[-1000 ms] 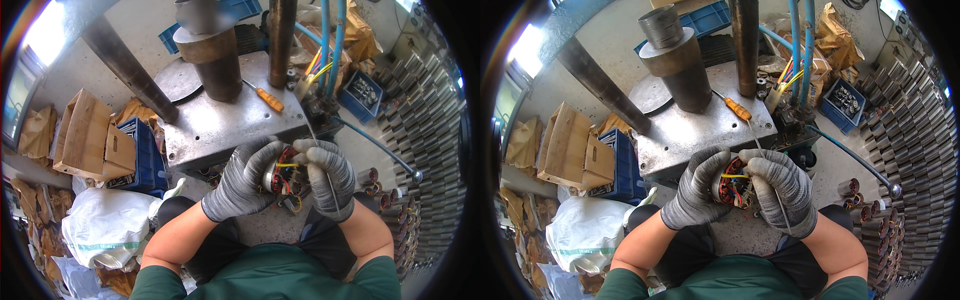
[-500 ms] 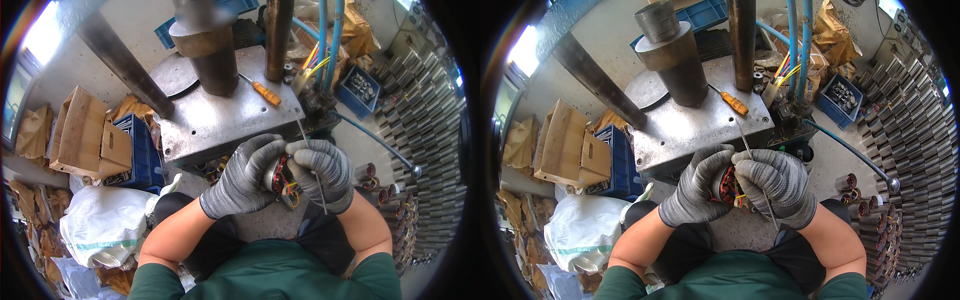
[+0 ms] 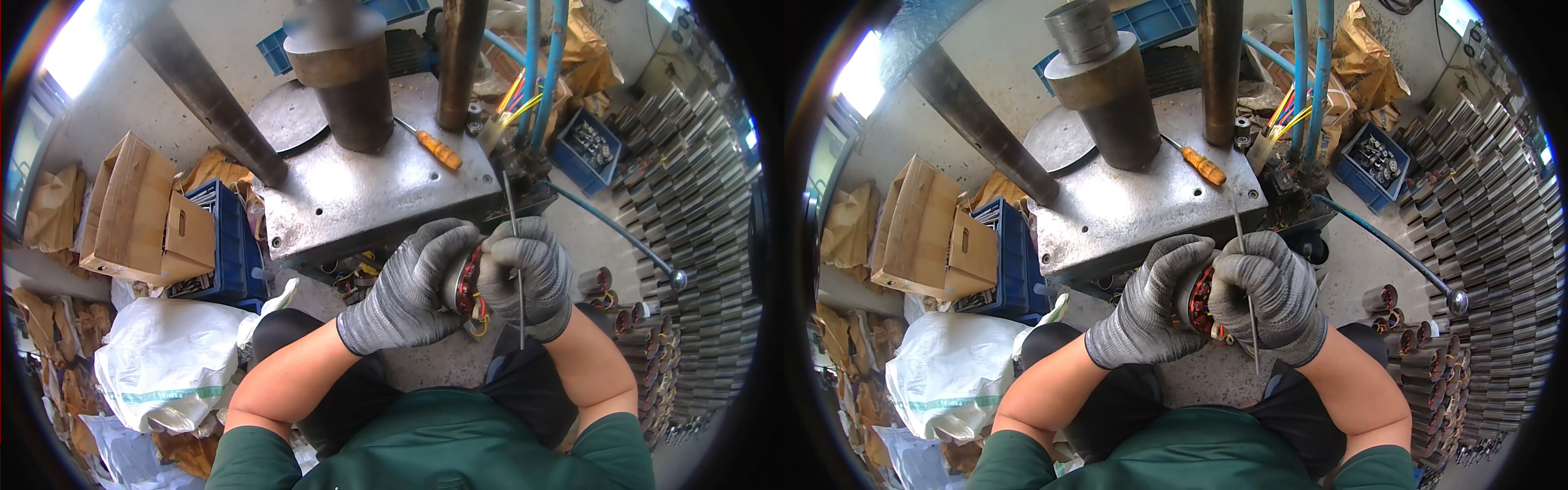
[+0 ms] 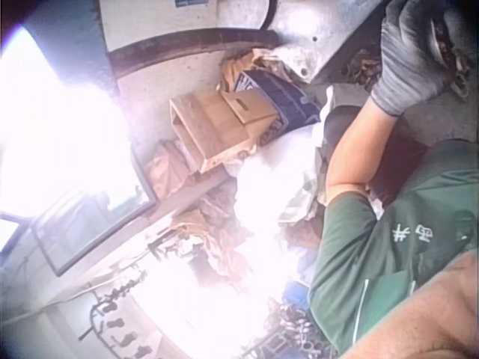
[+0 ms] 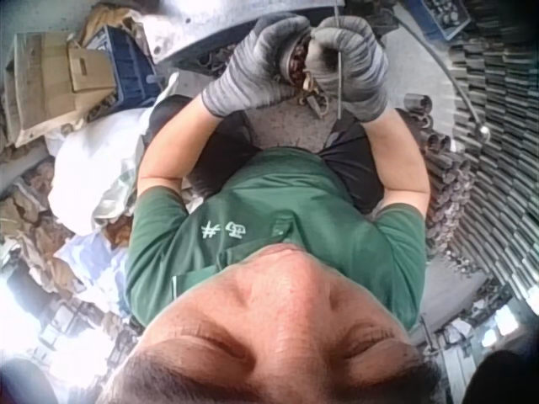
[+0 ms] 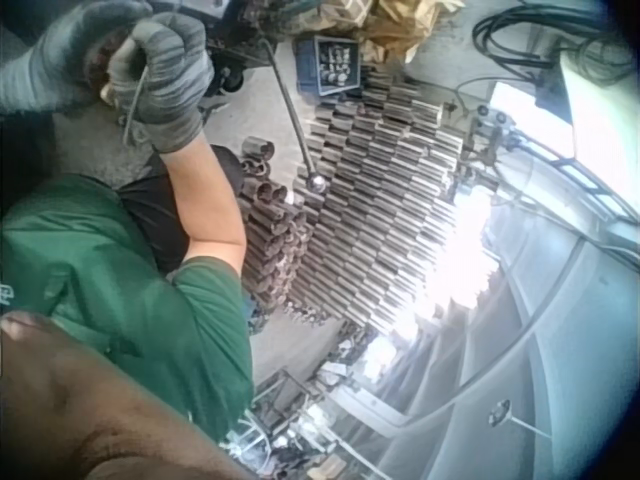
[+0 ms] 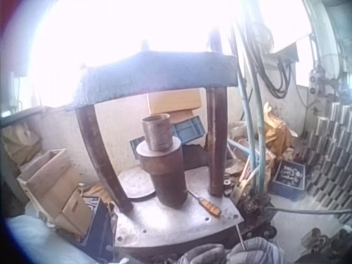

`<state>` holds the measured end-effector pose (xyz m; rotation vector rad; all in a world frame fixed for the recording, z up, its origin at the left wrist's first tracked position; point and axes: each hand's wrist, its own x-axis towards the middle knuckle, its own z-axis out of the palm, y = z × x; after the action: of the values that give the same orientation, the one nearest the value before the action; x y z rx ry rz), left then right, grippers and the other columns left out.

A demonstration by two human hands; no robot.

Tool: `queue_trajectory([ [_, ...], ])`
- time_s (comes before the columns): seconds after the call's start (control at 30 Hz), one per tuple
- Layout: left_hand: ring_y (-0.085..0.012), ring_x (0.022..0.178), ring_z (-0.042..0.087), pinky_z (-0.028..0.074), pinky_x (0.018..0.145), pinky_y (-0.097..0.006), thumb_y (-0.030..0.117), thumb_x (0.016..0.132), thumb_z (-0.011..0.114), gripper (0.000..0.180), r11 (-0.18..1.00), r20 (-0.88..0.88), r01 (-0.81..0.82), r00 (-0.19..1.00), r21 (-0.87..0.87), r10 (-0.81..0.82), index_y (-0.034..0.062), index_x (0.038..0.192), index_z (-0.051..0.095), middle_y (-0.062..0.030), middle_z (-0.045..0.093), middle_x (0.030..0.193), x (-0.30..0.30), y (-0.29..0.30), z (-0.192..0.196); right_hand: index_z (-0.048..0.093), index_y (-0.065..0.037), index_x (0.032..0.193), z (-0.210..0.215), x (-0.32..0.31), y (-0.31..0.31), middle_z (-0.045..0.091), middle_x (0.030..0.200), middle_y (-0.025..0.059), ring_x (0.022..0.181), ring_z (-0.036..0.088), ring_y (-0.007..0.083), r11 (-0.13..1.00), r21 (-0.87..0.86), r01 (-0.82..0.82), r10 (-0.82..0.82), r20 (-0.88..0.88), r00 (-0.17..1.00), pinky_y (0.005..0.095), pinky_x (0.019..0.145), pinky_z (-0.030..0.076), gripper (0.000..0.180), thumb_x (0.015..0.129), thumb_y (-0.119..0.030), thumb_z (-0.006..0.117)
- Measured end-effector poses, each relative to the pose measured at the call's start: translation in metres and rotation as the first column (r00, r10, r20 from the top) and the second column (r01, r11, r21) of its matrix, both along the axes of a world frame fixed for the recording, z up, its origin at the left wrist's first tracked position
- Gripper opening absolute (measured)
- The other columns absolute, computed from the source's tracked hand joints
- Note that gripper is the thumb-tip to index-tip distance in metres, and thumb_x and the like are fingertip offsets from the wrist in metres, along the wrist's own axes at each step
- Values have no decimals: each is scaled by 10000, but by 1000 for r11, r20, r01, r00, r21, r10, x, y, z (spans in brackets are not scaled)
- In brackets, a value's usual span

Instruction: The recorder uses a press machine and hand tools to assemble or repair electric motor components, specifically a stator with copper windings.

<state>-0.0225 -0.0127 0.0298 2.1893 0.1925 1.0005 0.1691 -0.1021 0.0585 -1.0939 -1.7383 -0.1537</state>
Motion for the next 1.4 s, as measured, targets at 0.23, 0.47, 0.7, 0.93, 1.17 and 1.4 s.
queue_trajectory([
  [0.23,-411,1304,584,503,1094,-480,192,597,1007,1063,997,-23,-43,999,-66,42,40,1493,457,-210,542,1410,1,-2,-6,566,-77,1099,-14,-5,-2,633,1013,99,755,589,125,985,-117,-128,83,-330,940,259,718,504,160,965,-8,622],
  [0.47,-341,1284,596,514,1101,-431,194,604,999,1056,981,-108,-115,989,-156,99,52,1499,457,-178,530,1392,-2,2,-4,607,-83,1133,-4,2,0,710,1071,126,799,641,134,869,-153,-471,74,-900,429,284,751,552,119,1036,-153,616],
  [0.7,-253,1358,554,486,1159,-416,84,580,996,1118,854,-70,-114,993,-508,91,88,1526,400,-97,547,1424,-6,23,-27,635,-52,1156,-6,21,10,740,1129,98,1020,690,161,896,-216,-387,6,-867,498,325,958,551,148,1024,-112,664],
  [0.93,-249,1356,580,504,1150,-424,10,580,1000,1083,695,395,138,891,-705,224,136,1492,431,-78,583,1426,-8,48,-19,673,-23,1110,-9,40,9,701,1037,59,989,656,160,916,-309,-256,-38,-701,712,324,948,516,135,1027,-88,588],
  [1.17,-306,1220,673,630,955,-370,-54,678,923,933,853,535,-26,769,-521,349,99,1479,471,-122,623,1365,0,139,96,689,-42,1120,-30,28,17,670,969,113,930,671,247,975,-170,-143,49,-462,885,361,901,528,157,992,-68,603],
  [1.4,-239,1003,719,631,873,-338,-100,831,779,453,855,744,215,617,-472,256,10,1246,638,-95,700,1186,30,265,184,673,-50,1066,-54,15,40,669,941,149,893,681,321,919,-254,-303,140,-508,850,410,838,550,113,956,-69,659],
])
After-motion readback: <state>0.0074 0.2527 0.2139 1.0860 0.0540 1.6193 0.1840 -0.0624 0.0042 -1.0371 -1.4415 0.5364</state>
